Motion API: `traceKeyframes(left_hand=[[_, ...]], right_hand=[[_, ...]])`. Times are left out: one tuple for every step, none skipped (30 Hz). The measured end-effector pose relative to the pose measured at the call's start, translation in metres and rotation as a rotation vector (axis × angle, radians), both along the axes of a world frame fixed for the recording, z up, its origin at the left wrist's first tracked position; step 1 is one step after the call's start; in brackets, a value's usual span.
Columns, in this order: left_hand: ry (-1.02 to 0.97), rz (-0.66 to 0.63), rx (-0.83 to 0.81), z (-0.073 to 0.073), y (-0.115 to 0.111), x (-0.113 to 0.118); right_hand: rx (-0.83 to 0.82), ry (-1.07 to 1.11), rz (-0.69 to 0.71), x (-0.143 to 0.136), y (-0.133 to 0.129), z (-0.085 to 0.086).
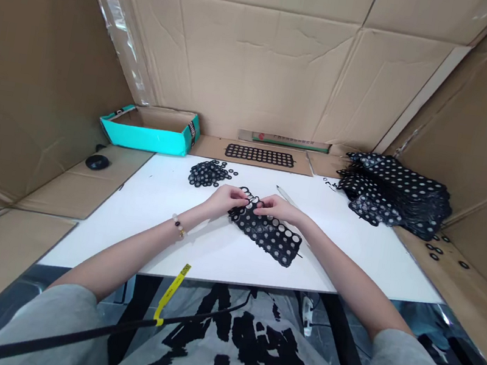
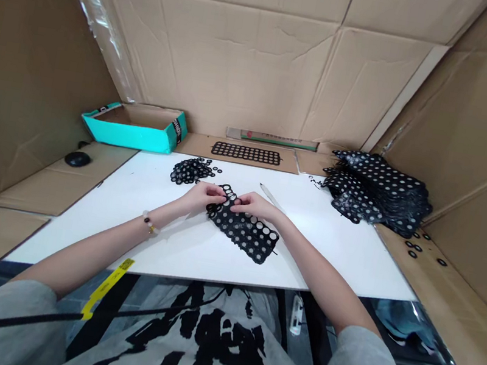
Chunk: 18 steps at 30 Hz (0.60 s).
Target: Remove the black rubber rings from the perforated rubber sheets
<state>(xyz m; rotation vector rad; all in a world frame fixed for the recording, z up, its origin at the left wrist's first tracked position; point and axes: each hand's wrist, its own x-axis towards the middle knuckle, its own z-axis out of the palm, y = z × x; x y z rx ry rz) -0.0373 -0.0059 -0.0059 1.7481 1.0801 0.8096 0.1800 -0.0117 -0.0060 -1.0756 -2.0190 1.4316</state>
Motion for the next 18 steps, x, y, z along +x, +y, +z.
traceKeyframes(left_hand=[[-0.028, 0.028, -0.026, 0.002, 0.004, -0.002], [-0.047, 0.074, -0.037, 0.005, 0.009, -0.007], [-0.062, 0.146, -0.027, 0.01, 0.015, -0.015], [-0.071, 0.236, 0.007, 0.016, 0.023, -0.025], [-0.081, 0.35, 0.06, 0.023, 0.032, -0.039], [-0.105, 0.471, 0.12, 0.029, 0.041, -0.055], [-0.132, 0.558, 0.188, 0.035, 0.051, -0.071], [-0.16, 0.624, 0.227, 0.039, 0.059, -0.087], [-0.174, 0.658, 0.234, 0.04, 0.066, -0.101], [-0.187, 0.672, 0.234, 0.039, 0.072, -0.112], [-0.192, 0.661, 0.22, 0.035, 0.077, -0.12], [-0.187, 0.637, 0.209, 0.03, 0.08, -0.124], [-0.165, 0.608, 0.21, 0.023, 0.082, -0.126], [-0.122, 0.579, 0.226, 0.016, 0.083, -0.125], [-0.059, 0.56, 0.26, 0.011, 0.083, -0.124], [0.02, 0.56, 0.31, 0.007, 0.082, -0.121], [0.103, 0.574, 0.371, 0.005, 0.081, -0.118], [0.178, 0.594, 0.436, 0.006, 0.079, -0.114]], right_hand=[[-0.009, -0.001, 0.007, 0.002, 0.001, 0.0], [-0.013, -0.002, 0.008, 0.002, 0.002, 0.0], [-0.013, -0.003, 0.01, 0.002, 0.003, -0.001], [-0.012, -0.004, 0.012, 0.002, 0.003, -0.001], [-0.012, -0.007, 0.013, 0.001, 0.003, -0.002], [-0.012, -0.01, 0.012, 0.0, 0.003, -0.002], [-0.011, -0.012, 0.006, 0.0, 0.002, -0.003], [-0.009, -0.009, -0.002, -0.001, 0.002, -0.003], [-0.011, -0.004, -0.014, -0.001, 0.001, -0.004], [-0.016, 0.0, -0.021, -0.001, 0.001, -0.004], [-0.025, 0.001, -0.023, -0.001, 0.001, -0.005], [-0.037, 0.001, -0.021, -0.001, 0.001, -0.005], [-0.048, 0.001, -0.018, -0.001, 0.001, -0.005], [-0.057, 0.001, -0.014, 0.0, 0.001, -0.005], [-0.063, 0.001, -0.011, 0.0, 0.001, -0.005], [-0.068, 0.003, -0.008, 0.0, 0.001, -0.005], [-0.072, 0.004, -0.007, 0.001, 0.001, -0.005], [-0.074, 0.004, -0.009, 0.001, 0.0, -0.005]])
